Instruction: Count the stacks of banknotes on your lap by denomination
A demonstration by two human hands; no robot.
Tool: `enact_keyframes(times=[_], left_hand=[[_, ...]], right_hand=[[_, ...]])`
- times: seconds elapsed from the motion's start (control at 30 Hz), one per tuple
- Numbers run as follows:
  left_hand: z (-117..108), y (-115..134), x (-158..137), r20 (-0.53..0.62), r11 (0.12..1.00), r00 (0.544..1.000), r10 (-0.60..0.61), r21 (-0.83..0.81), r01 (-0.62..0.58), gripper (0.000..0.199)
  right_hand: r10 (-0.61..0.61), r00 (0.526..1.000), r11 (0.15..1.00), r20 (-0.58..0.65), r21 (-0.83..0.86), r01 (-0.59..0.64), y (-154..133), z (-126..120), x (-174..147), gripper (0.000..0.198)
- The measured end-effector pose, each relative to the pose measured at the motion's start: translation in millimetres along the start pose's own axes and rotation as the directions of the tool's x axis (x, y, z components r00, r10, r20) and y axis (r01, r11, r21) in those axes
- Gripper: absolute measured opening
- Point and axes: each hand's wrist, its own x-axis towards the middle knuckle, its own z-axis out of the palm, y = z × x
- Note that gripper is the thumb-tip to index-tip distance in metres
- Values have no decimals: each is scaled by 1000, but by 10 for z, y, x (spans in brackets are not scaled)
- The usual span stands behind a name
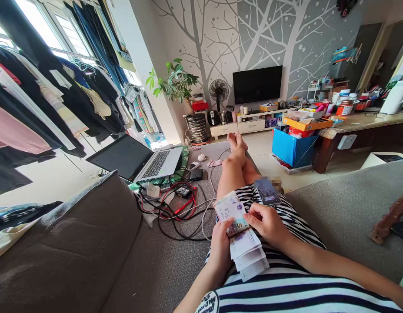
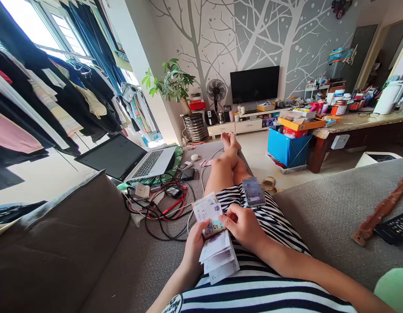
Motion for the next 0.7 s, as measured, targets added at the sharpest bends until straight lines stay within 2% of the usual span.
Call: enact_keyframes(times=[0.2, 0.53, 0.7], left_hand=[[8, -21, -3, 30, 1000, 1000, -9, -26, 10, 28], [48, -16, 10, -30, 988, 998, -55, -143, 50, 30], [100, 23, -34, -75, 993, 997, -35, -116, 26, 25]], right_hand=[[-21, 1000, 999, -15, -26, 20, -35, 30, 34, 29], [-133, 991, 991, -10, 17, 133, -36, -16, -30, 24], [-147, 989, 989, -7, 19, 147, -20, -22, -39, 24]])
